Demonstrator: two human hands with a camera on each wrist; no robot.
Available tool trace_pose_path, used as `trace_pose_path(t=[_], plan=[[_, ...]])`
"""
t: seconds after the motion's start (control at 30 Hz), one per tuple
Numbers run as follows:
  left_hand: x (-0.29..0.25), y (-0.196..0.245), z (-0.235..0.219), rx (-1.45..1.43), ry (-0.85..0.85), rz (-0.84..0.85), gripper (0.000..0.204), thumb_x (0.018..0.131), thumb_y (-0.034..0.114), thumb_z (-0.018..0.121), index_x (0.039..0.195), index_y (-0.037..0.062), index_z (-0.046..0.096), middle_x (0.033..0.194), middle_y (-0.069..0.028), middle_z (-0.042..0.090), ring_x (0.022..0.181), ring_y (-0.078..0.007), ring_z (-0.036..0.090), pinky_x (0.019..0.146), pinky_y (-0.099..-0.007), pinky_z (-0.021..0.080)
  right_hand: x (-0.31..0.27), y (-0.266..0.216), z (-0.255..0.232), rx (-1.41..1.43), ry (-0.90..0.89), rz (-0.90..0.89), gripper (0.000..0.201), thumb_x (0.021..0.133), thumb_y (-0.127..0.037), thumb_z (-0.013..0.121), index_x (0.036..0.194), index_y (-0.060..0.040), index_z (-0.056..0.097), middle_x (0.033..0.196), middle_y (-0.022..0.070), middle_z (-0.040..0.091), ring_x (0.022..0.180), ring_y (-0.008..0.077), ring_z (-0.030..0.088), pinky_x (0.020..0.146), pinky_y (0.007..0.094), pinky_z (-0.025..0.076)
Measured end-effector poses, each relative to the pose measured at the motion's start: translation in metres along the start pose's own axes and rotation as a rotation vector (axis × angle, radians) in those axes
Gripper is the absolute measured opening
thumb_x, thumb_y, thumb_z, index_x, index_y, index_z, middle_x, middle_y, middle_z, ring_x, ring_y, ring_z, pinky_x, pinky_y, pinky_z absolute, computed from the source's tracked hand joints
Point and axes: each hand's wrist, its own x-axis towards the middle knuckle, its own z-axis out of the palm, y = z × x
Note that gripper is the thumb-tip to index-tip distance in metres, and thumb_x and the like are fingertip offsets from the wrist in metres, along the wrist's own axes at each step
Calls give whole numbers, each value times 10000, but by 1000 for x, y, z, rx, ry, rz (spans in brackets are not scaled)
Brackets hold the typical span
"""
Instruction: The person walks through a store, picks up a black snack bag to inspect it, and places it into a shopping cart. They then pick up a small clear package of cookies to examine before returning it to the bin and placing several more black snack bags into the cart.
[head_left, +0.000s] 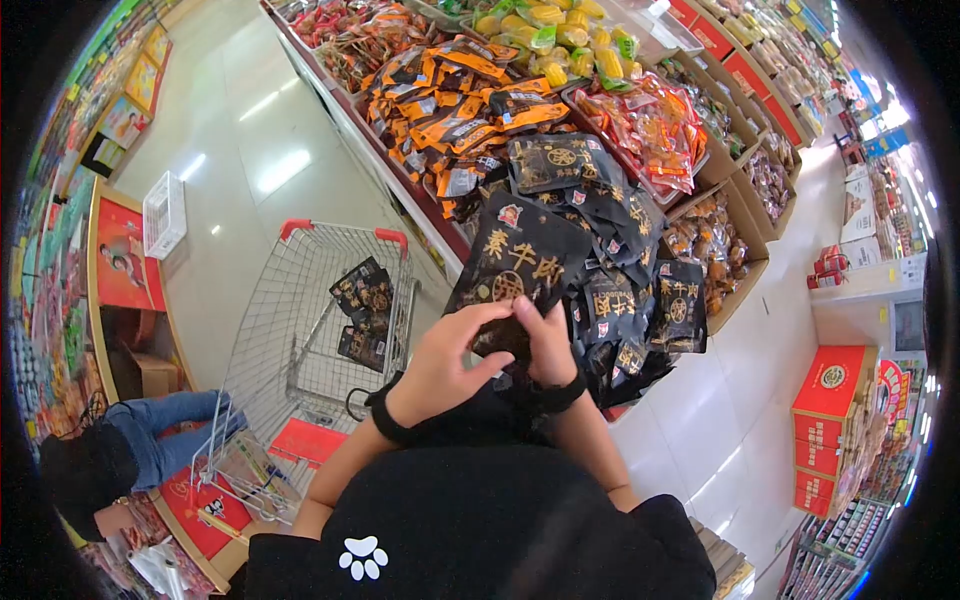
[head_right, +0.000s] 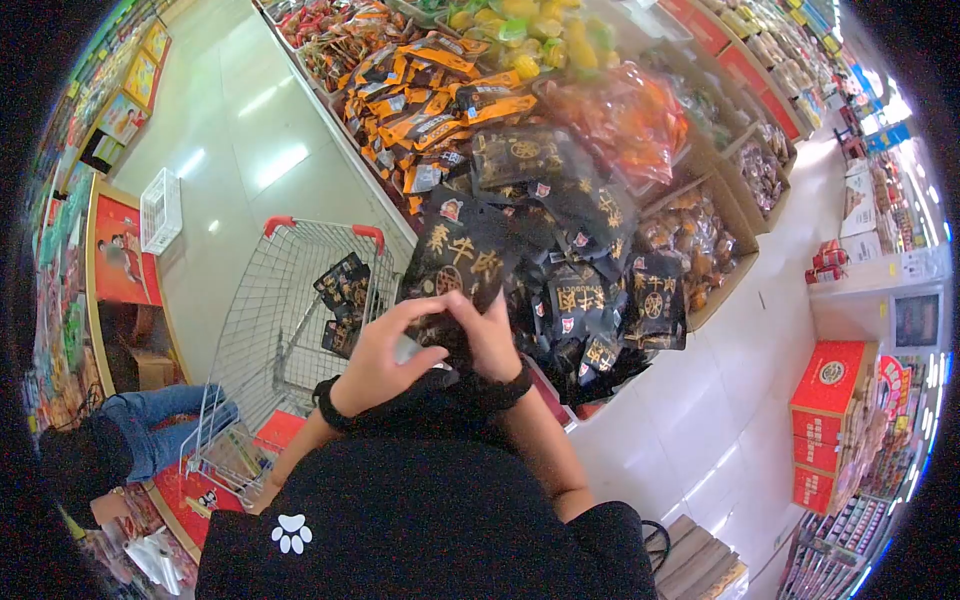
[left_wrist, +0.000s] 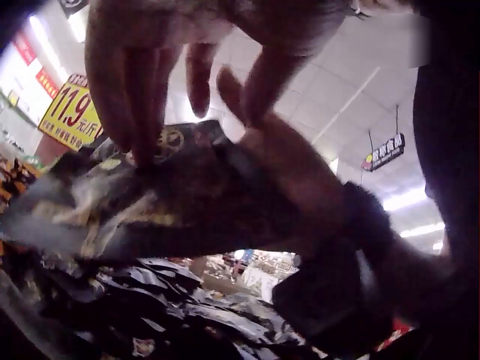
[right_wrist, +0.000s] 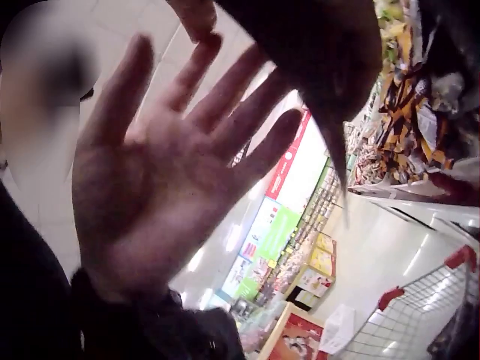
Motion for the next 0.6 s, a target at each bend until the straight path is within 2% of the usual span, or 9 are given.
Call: trace_pose_path(t=[0.07,0.1,0.13,0.2,0.23,0.3,0.33,0.4,0.6], plan=[[-4,1,-10,-179,73,-124,290,676,46,592,952,24,506,1027,-125,525,929,-267,512,777,-319,407,-1,-13,1,2,-11,-3,359,787,-82,538,1113,-22,402,1029,63,513,951,150,480,829,283,380],[-6,-3,-15,2,179,-85,277,693,49,578,958,19,503,994,-121,529,924,-246,500,799,-318,385,-1,-13,-1,-38,-13,-31,346,787,-91,541,1105,-19,424,1063,60,511,966,147,475,850,287,364],[-7,-4,-17,46,306,-143,247,714,53,559,949,5,501,938,-116,529,920,-231,483,814,-310,366,-3,-15,-3,-39,-11,-31,346,787,-91,541,1105,-19,424,1063,60,511,966,147,475,850,287,364],[-6,-10,-19,-63,409,-256,210,750,72,544,941,-3,500,907,-89,526,874,-183,499,772,-281,381,-5,-18,-3,-42,-18,26,362,785,-93,544,1115,-17,416,1068,54,508,975,149,470,868,289,347],[-5,-11,-20,-63,409,-258,210,750,72,544,941,-3,500,907,-89,526,874,-183,499,772,-281,381,-7,-19,-1,-42,-18,28,362,785,-93,544,1115,-17,416,1068,54,508,975,149,470,868,289,347],[-4,-13,-22,-507,320,-421,168,786,99,531,916,-2,500,830,-39,516,788,-102,488,700,-230,383,-11,-24,4,-78,-20,39,368,783,-93,546,1119,-16,415,1071,50,507,982,147,465,872,288,344],[-5,-14,-25,-509,321,-425,168,786,99,531,916,-2,500,830,-39,516,788,-102,488,700,-230,383,-11,-23,4,-79,-19,43,368,783,-93,546,1119,-16,415,1071,50,507,982,147,465,872,288,344],[-7,-16,-31,-566,138,-530,120,806,113,525,858,11,492,741,13,489,685,-32,441,609,-176,354,-12,-23,4,-40,-45,67,367,784,-95,544,1120,-17,417,1078,51,503,984,145,463,871,288,344],[-4,-13,-35,-611,82,-506,83,805,85,516,764,33,466,663,53,447,610,2,386,541,-148,308,-10,-28,10,-58,-79,88,359,785,-96,544,1114,-15,426,1079,49,503,994,142,457,876,284,338]])
